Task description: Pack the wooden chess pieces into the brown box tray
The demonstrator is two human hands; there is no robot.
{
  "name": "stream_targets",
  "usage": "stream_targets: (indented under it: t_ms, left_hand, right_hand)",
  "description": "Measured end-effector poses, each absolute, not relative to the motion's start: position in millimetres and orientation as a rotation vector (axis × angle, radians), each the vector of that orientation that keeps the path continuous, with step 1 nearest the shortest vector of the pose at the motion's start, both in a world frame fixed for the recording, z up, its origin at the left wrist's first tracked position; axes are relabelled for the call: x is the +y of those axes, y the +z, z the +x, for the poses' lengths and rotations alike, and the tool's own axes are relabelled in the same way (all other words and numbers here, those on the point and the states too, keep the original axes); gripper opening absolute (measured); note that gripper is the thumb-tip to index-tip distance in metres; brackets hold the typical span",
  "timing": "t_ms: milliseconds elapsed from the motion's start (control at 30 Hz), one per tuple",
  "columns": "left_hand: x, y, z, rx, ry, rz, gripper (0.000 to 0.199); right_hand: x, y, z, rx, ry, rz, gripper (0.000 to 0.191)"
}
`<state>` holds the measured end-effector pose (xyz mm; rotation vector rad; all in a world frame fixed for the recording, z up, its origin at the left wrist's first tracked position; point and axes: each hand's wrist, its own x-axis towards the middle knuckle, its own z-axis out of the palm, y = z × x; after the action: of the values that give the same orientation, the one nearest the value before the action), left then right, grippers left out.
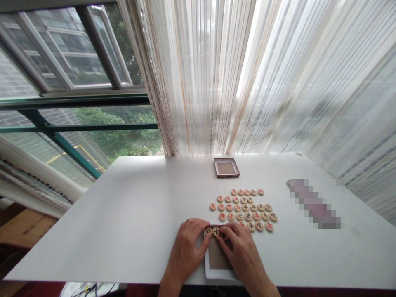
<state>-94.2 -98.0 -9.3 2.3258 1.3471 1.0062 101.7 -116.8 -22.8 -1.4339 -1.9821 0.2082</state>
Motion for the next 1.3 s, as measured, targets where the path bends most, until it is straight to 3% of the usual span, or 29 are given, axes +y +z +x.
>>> stream_targets:
  t_ms: [400,867,1300]
  left_hand:
    - [-96.9,-9.9,-94.0,1.341,1.001,2.31,0.02]
    - [-97.2,-10.2,-94.2,1.339,1.003,2.299,0.021]
    - [-97.7,-8.3,-94.2,1.334,0.996,2.311,0.022]
  right_hand:
    - [-114.8,-22.6,102.1,-1.979,0.168,-1.392,0.018]
    - [-119.0,-14.7,102.8,-1.979,0.196,-1.376,0.008]
    - [-136.0,-14.0,151.5,-1.816,0.138,-1.3,0.01]
